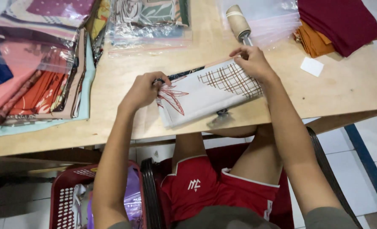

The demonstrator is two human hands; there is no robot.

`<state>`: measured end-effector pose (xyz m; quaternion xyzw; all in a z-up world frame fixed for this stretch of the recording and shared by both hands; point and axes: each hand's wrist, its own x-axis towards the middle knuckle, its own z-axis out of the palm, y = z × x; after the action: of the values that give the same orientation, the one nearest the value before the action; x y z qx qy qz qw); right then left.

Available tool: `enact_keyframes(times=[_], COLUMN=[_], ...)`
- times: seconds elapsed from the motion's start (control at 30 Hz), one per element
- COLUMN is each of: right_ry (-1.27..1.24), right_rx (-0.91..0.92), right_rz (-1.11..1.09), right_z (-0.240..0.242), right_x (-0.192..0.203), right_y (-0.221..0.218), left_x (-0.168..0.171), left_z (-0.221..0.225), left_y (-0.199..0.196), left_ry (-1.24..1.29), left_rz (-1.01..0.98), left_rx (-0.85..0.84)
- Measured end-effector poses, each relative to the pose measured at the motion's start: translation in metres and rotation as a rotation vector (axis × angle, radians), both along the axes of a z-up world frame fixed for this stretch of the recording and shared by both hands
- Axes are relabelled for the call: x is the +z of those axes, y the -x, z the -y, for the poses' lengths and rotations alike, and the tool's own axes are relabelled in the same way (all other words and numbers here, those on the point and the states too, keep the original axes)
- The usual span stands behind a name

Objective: Cleaning a piece of folded fabric with a lint roller and then placing it into a plastic bag.

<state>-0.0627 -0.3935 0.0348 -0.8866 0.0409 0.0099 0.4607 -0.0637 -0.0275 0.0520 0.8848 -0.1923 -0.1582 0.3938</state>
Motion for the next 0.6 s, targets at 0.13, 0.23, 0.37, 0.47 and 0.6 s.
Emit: enact_keyframes(times=[0.13, 0.23, 0.37, 0.47, 0.6], right_ry=[0.173, 0.242, 0.453, 0.691, 0.957], right_rx=[-0.020, -0.131, -0.219, -0.152, -0.183], right_rz=[0.225, 0.468, 0.508, 0.397, 0.202], right_z=[0.000, 0.013, 0.035, 0.049, 0.050], right_x=[-0.003, -0.010, -0.029, -0.055, -0.055], right_y=[0.002, 0.008, -0.012, -0.033, -0.050], left_x=[-0.031, -0.038, -0.033, -0.044, -0.046], left_z=[-0.003, 0.003, 0.023, 0.028, 0.021], left_y=[-0.010, 0.006, 0.043, 0.060, 0.064], left_ry=[-0.040, -0.164, -0.127, -0.365, -0.307], left_rz=[0.196, 0.539, 0.837, 0.613, 0.456], left_rx=[-0.049, 0.000, -0.044, -0.113, -0.127])
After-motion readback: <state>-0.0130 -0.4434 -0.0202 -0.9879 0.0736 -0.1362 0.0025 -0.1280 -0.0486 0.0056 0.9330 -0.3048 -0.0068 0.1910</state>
